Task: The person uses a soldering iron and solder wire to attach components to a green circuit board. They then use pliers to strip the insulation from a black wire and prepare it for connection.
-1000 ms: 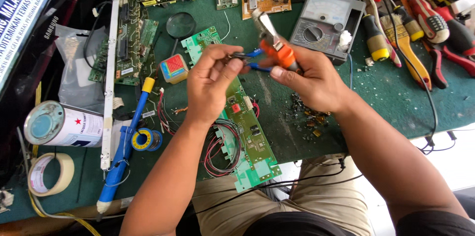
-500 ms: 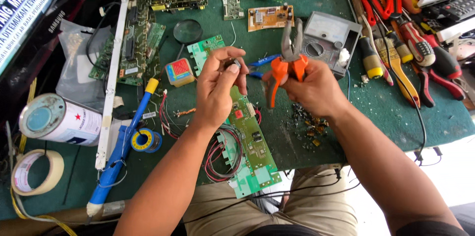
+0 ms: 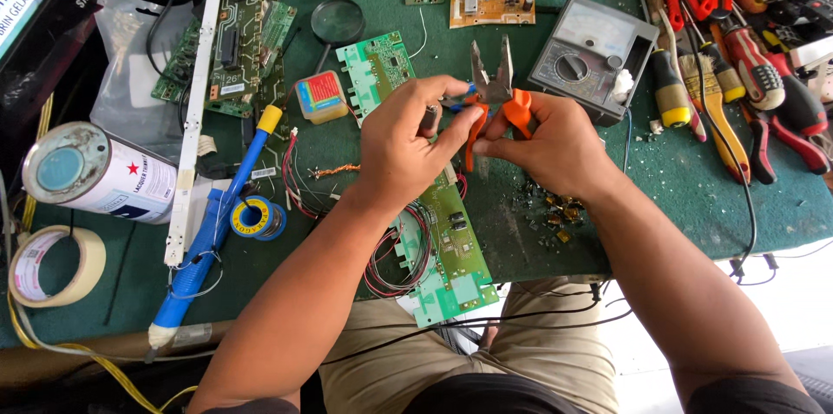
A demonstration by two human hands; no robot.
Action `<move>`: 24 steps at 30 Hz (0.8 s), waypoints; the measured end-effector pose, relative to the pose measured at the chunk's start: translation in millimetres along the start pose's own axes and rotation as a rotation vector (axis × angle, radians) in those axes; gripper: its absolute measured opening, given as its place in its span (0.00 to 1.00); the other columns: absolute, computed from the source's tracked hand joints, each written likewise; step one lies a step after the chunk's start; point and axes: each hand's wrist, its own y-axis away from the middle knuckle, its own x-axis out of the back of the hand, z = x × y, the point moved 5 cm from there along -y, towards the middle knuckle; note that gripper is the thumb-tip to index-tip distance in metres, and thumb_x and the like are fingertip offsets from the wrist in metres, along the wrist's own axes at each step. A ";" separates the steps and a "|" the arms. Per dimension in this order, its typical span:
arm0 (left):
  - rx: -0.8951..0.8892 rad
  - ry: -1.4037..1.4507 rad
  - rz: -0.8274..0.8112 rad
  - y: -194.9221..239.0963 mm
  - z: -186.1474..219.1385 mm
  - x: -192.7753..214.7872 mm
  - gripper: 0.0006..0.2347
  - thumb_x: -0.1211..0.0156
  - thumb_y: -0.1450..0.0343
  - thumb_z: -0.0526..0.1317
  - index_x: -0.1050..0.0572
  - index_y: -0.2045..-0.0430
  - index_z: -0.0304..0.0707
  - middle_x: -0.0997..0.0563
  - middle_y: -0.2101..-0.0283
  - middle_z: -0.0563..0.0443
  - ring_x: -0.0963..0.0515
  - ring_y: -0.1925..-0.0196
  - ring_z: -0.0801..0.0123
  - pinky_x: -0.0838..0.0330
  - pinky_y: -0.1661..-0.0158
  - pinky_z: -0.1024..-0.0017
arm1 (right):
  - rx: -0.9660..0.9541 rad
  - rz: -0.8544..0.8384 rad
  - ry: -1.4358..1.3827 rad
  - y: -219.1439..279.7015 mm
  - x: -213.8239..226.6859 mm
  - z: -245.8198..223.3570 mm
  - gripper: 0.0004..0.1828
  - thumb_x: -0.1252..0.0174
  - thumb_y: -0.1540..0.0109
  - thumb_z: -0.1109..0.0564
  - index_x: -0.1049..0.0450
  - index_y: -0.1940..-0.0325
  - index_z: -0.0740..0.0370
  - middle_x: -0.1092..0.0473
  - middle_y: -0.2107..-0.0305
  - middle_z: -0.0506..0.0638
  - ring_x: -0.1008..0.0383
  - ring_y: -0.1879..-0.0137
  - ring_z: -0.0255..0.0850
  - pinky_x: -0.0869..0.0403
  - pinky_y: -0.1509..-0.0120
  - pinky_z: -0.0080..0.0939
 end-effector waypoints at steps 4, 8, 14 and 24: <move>-0.022 -0.058 -0.057 -2.7 3.1 0.5 0.09 0.26 0.27 0.36 0.18 0.56 0.37 0.25 0.79 0.51 0.28 0.81 0.70 0.28 0.76 0.73 | 0.049 -0.027 0.027 -0.4 2.8 5.3 0.11 0.21 0.44 0.56 0.17 0.62 0.55 0.36 0.86 0.45 0.37 0.78 0.34 0.37 0.68 0.34; 0.101 0.000 -0.043 -2.9 -5.0 2.7 0.09 0.29 0.25 0.41 0.18 0.55 0.39 0.25 0.78 0.51 0.27 0.79 0.72 0.30 0.76 0.74 | 0.176 -0.134 -0.032 4.1 1.9 -0.4 0.08 0.28 0.40 0.61 0.17 0.57 0.59 0.31 0.84 0.48 0.34 0.77 0.36 0.33 0.67 0.35; 0.438 0.241 -0.204 0.0 -8.7 4.7 0.15 0.36 0.21 0.44 0.26 0.39 0.48 0.38 0.70 0.64 0.36 0.69 0.80 0.40 0.66 0.81 | 0.191 -0.392 -0.027 9.7 -6.5 -14.1 0.14 0.45 0.28 0.44 0.21 0.54 0.54 0.35 0.73 0.40 0.37 0.69 0.30 0.34 0.64 0.31; 0.288 0.536 -0.139 -7.0 -16.1 6.4 0.11 0.48 0.18 0.34 0.34 0.41 0.32 0.18 0.51 0.38 0.17 0.54 0.69 0.18 0.51 0.71 | 0.442 -0.026 -0.328 -2.6 17.7 -4.2 0.15 0.28 0.40 0.65 0.22 0.52 0.73 0.26 0.57 0.62 0.21 0.51 0.48 0.20 0.42 0.51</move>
